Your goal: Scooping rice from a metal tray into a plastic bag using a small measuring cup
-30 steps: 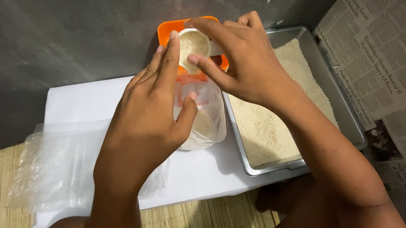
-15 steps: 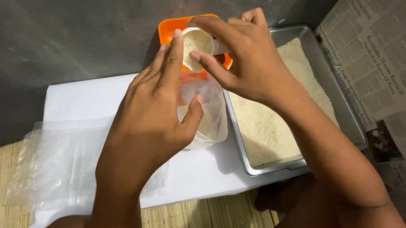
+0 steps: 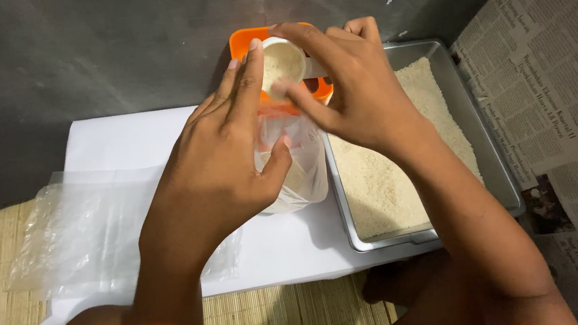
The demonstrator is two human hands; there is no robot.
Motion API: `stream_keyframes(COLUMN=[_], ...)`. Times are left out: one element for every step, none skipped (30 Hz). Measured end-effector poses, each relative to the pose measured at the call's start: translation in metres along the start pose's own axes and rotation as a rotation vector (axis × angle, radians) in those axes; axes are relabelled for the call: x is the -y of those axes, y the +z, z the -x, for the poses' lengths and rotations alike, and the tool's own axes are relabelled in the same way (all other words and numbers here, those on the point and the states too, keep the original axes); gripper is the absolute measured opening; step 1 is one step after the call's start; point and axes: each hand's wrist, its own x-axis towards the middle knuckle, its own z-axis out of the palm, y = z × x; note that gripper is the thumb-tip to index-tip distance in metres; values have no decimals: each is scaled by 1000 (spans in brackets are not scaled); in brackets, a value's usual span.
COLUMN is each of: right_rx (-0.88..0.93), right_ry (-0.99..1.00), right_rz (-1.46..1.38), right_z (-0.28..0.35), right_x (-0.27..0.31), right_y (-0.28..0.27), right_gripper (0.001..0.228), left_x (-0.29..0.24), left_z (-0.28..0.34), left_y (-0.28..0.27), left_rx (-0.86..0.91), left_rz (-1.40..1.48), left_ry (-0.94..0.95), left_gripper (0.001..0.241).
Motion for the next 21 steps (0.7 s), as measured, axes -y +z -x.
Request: stream_keyframes(right_rx=[1, 1, -1, -4, -4, 2, 8, 7, 0, -8, -9, 1, 10, 9, 20, 30, 29, 52, 75, 74, 94], right_ry=[12, 11, -3, -16, -17, -12, -7, -9, -18, -28, -29, -26, -23, -25, -28, -33, -35, -28, -21, -23, -7], right_rz=[6, 5, 11, 17, 16, 8, 0, 0, 23, 46, 46, 40, 34, 35, 25, 17, 18, 29, 41, 41, 52], right_z=[0, 0, 0, 0, 0, 0, 0, 0, -1, 0, 0, 0, 0, 0, 0, 0, 0, 0, 0, 0, 0], right_x=[0, 0, 0, 0, 0, 0, 0, -1, -1, -1, -2, -3, -3, -2, -1, 0, -1, -3, -4, -4, -4], right_y=[0, 0, 0, 0, 0, 0, 0, 0, 1, 2, 1, 1, 1, 0, -1, -3, -2, -1, 0, -1, -2], right_gripper=[42, 42, 43, 44, 44, 47, 50, 50, 46, 43, 43, 50, 56, 56, 61, 66, 66, 70, 75, 75, 71], left_x=[0, 0, 0, 0, 1, 1, 1, 1, 0, -1, 0, 0, 1, 2, 2, 3, 3, 3, 3, 3, 3], left_z=[0, 0, 1, 1, 1, 1, 1, 0, 1, 1, 1, 1, 1, 1, 1, 1, 1, 1, 1, 0, 0], left_y=[0, 0, 1, 1, 1, 1, 1, 1, 1, 0, 1, 2, 2, 2, 2, 1, 1, 0, -1, -2, -3], left_rx=[16, 16, 20, 24, 23, 23, 22, 21, 28, 37, 36, 39, 43, 42, 43, 44, 42, 48, 54, 53, 56], left_rz=[2, 2, 0, -3, -3, 6, 14, 14, 4, -5, -6, -14, -23, -23, -12, -2, -3, 8, 18, 17, 34], left_ry=[-13, -13, -28, -42, -42, -36, -30, -30, -43, -56, -56, -64, -73, -72, -71, -70, -69, -80, -91, -90, -92], left_gripper=[77, 77, 78, 79, 79, 79, 78, 78, 78, 78, 78, 79, 80, 80, 80, 80, 80, 80, 79, 79, 77])
